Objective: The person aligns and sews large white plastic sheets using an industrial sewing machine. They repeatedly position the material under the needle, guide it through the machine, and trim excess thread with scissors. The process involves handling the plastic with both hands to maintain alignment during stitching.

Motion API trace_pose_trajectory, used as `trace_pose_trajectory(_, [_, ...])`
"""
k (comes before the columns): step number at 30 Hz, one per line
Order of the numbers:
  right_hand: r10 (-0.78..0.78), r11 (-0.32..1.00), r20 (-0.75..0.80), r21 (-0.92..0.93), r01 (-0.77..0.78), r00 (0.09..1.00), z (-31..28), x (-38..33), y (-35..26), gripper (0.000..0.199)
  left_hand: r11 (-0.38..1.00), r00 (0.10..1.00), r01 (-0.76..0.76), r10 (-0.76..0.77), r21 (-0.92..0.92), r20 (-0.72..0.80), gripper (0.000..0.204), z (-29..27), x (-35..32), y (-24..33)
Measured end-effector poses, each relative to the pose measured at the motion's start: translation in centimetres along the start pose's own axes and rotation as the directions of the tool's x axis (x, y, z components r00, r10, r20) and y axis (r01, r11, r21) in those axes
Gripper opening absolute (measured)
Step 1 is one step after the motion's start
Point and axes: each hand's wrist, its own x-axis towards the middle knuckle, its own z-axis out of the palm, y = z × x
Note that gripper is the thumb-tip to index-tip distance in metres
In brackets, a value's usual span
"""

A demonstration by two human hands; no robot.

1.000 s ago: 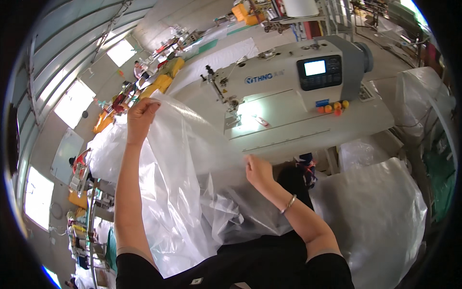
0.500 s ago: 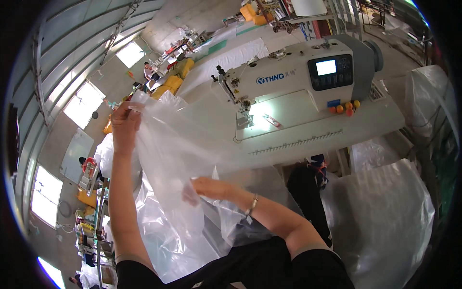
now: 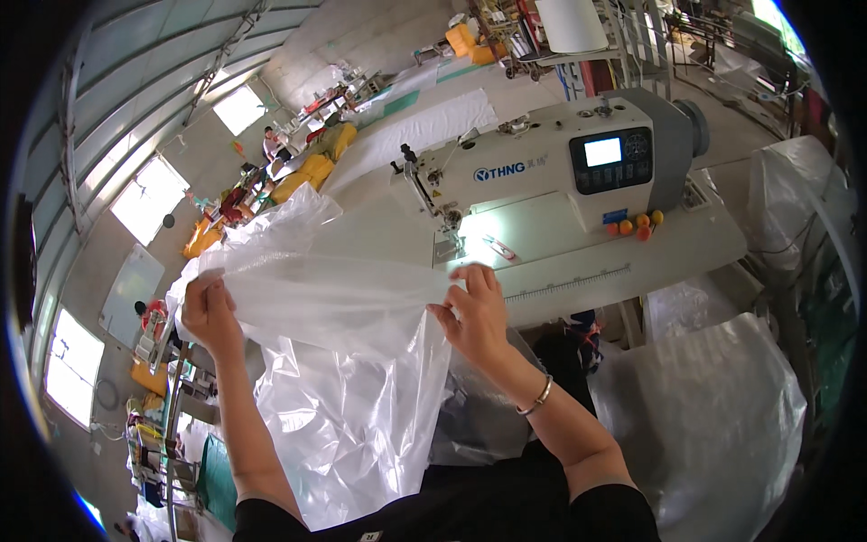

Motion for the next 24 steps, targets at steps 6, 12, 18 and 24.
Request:
trace_pose_trajectory(6, [0.226,0.891,0.357,0.3,-0.34,0.906,2.9,-0.4,2.6,0.031,0.892,0.967,-0.206,0.249,0.402,-0.058,0.006,1.0,0.8,2.3])
trace_pose_trajectory(12, [-0.001,0.161,0.943,0.328,-0.931,0.332,-2.6,-5.3,-4.7,0.05,0.932,0.92,0.289,-0.207,-0.219,0.333,0.01,9.5,3.7,-3.7])
trace_pose_trajectory(18, [-0.075,-0.06,0.997,-0.024,-0.998,-0.019,-4.2,-17.3,-0.8,0.042,0.74,0.287,0.67,-0.189,-0.056,0.939,0.015,23.7,-11.0,-8.4])
trace_pose_trajectory(24, [0.305,0.628,0.95,-0.152,-0.763,0.062,-4.4,-21.8,6.3,0.034,0.627,0.191,0.779,-0.214,-0.015,0.958,0.019,26.7,-15.1,-7.9])
